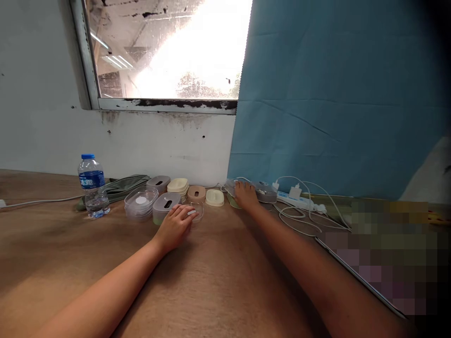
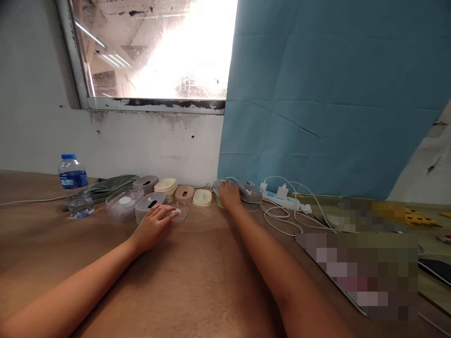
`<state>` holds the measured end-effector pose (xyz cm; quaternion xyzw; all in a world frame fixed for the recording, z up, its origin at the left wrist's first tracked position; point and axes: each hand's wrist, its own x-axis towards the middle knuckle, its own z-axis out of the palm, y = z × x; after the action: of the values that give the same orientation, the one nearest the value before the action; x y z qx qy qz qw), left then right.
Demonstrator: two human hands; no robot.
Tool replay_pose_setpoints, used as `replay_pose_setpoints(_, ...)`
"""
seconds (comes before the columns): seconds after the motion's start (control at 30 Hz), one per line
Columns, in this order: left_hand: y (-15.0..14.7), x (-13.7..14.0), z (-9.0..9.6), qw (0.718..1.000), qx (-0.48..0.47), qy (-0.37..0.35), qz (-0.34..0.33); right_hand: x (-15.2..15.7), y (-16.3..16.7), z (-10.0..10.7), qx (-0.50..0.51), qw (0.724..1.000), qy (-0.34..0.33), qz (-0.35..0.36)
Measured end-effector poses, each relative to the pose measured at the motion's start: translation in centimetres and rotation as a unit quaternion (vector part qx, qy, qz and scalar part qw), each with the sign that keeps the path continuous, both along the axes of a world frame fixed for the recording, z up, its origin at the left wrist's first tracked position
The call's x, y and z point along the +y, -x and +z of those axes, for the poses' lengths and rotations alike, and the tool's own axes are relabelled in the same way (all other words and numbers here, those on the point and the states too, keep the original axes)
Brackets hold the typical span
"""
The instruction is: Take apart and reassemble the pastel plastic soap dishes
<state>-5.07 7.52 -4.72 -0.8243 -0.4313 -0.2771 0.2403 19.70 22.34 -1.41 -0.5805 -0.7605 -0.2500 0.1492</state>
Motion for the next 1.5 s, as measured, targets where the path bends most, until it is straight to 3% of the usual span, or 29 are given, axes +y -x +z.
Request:
replay_pose_setpoints(0.17,-0.3,-0.8,0.3,0.999,-0.023,-0.045,0.000,-2.7,-0.2,3.1,-0.013,0.994,-0.036,0.098)
replay_pose_setpoints(0.33,-1.2,-2.1,0.6,0.993,-0.106,-0.052,0.003,-8.8,-1.5,5.7,-0.052,0.974,-0.062,0.212)
replay_pose_setpoints(0.5,-1.3,-2.9,0.3,0.986,-0.151,0.016,-0.072,-16.0,-3.2,3.5,-0.099,0.906,-0.122,0.393)
replay_pose_setpoints(0.6,-1.3,-3.0,0.3,0.973,-0.142,0.085,-0.162,-18.4,-3.9,0.8,-0.096,0.893,-0.113,0.425)
replay_pose_setpoints(0.73,-1.4,-2.9,0.5,0.948,-0.106,0.185,-0.236,-18.5,-4.7,-2.0,-0.059,0.885,-0.071,0.456)
replay_pose_setpoints(0.9,-1.5,-2.8,0.7,0.924,-0.108,0.282,-0.234,-17.2,-5.4,-3.4,0.010,0.872,0.038,0.488)
replay_pose_setpoints(1.2,-2.1,-2.8,1.1,0.933,-0.125,0.270,-0.201,-17.2,-5.7,-3.4,0.130,0.852,0.161,0.481)
replay_pose_setpoints(1.5,-4.7,-3.7,0.6,0.942,-0.178,0.256,-0.121,-16.8,-5.8,-3.7,0.186,0.859,0.197,0.434)
